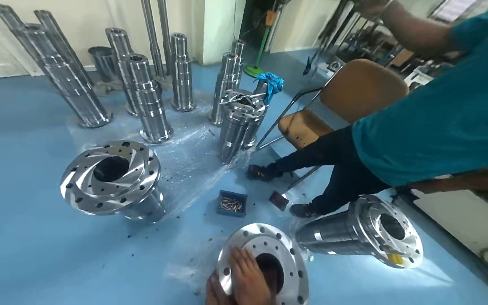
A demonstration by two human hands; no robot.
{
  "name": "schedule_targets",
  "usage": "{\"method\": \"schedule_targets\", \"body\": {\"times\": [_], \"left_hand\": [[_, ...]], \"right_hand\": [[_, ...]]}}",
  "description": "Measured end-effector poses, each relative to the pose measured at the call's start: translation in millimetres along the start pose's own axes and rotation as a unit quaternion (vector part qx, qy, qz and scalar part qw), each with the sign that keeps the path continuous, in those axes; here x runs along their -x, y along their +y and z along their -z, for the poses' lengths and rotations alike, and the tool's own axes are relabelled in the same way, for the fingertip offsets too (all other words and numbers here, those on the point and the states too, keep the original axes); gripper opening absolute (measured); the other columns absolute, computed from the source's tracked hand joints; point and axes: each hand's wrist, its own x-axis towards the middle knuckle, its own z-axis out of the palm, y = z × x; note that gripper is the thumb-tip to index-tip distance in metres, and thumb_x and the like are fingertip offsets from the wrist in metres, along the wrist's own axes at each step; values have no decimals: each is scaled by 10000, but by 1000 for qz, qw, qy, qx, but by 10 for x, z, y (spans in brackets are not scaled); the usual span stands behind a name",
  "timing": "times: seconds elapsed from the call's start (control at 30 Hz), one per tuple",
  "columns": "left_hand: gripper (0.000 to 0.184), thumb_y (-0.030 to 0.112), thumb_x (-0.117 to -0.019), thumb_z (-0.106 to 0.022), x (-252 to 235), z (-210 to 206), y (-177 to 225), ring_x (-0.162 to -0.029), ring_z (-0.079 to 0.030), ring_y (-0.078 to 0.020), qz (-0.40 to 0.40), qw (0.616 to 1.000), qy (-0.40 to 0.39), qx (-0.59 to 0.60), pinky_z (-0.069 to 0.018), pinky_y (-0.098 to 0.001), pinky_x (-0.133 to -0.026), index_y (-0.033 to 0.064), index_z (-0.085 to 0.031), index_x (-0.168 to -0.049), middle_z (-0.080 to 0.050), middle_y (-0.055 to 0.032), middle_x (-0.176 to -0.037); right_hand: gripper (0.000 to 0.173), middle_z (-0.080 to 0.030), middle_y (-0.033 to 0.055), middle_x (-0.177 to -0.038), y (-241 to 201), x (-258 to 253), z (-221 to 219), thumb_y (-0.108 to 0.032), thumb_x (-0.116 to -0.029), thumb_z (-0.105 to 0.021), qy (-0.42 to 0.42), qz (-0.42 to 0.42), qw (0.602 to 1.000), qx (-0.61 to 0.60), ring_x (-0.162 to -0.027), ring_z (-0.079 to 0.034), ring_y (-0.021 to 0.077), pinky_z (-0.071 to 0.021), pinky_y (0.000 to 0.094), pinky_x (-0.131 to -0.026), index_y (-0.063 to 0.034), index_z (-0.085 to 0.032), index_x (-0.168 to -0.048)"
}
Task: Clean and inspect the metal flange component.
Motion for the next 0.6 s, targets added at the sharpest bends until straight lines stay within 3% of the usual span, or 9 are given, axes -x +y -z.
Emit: {"method": "schedule_targets", "body": {"times": [0.07, 0.17, 0.2, 0.27, 0.3, 0.37, 0.43, 0.53, 0.6], "left_hand": [[430, 194, -1132, -334, 16, 6, 53, -961, -695, -233, 33, 999, -2, 21, -581, -411, -895, -104, -583, -1315, -684, -242, -1104], [416, 205, -1133, -341, 72, 19, 108, -760, -660, -185, 46, 999, 4, 12, -583, -372, -713, -77, -609, -1283, -675, -187, -975], [412, 203, -1132, -338, 84, 21, 102, -764, -668, -164, 39, 999, 8, 4, -589, -347, -721, -73, -612, -1269, -676, -169, -955], [409, 162, -1122, -351, 31, 18, 147, -1002, -709, -261, 17, 1000, 5, -6, -568, -432, -950, -109, -608, -1292, -703, -253, -1108], [411, 161, -1124, -350, 36, 26, 147, -1053, -700, -280, 13, 1000, 3, -11, -550, -446, -991, -111, -606, -1295, -696, -264, -1143], [414, 167, -1127, -343, 63, 16, 116, -1054, -698, -268, 13, 1000, 7, -11, -553, -431, -984, -102, -614, -1287, -697, -251, -1144], [405, 157, -1124, -347, 39, 1, 99, -1056, -699, -226, 12, 1000, 9, 10, -559, -386, -982, -97, -610, -1297, -701, -230, -1157], [386, 163, -1131, -347, 17, -22, 96, -841, -668, -135, 28, 999, 19, 30, -575, -308, -773, -72, -612, -1284, -687, -165, -1046], [395, 180, -1133, -342, 20, -13, 73, -844, -672, -135, 24, 999, 17, 18, -578, -307, -779, -64, -619, -1274, -688, -159, -1039]], "right_hand": [[447, -596, 159, -1463, -25, -320, -81, -97, -871, -650, 24, -12, 999, 22, -1389, -544, 329, -384, 523, -1183, 1, -667, -1307], [417, -628, 137, -1431, -48, -415, -123, -34, -855, -649, 51, -20, 997, 52, -1359, -578, 308, -421, 492, -1160, -25, -693, -1270], [410, -631, 130, -1428, -40, -288, -110, -48, -853, -649, 54, -14, 997, 44, -1360, -577, 302, -423, 478, -1163, -29, -695, -1261], [365, -627, 117, -1434, 30, -19, -70, -71, -922, -567, 66, 3, 997, 34, -1372, -566, 291, -414, 460, -1178, -26, -692, -1262], [360, -626, 117, -1436, 61, 130, -42, -62, -930, -532, 68, 15, 997, 32, -1375, -562, 285, -405, 450, -1182, -28, -691, -1251], [376, -623, 125, -1438, 97, 243, 9, -45, -925, -514, 53, 37, 998, 23, -1384, -554, 282, -390, 455, -1193, -27, -682, -1261], [370, -620, 141, -1437, 65, 7, 4, -56, -924, -554, 31, 37, 999, 21, -1377, -560, 298, -396, 489, -1187, -18, -676, -1272], [417, -637, 147, -1413, -17, -429, -103, -38, -853, -656, 46, -6, 997, 54, -1364, -571, 302, -407, 497, -1168, -26, -695, -1268], [407, -642, 131, -1411, 6, -342, -140, -54, -853, -646, 61, 0, 996, 60, -1367, -570, 286, -408, 473, -1173, -33, -700, -1256]]}}
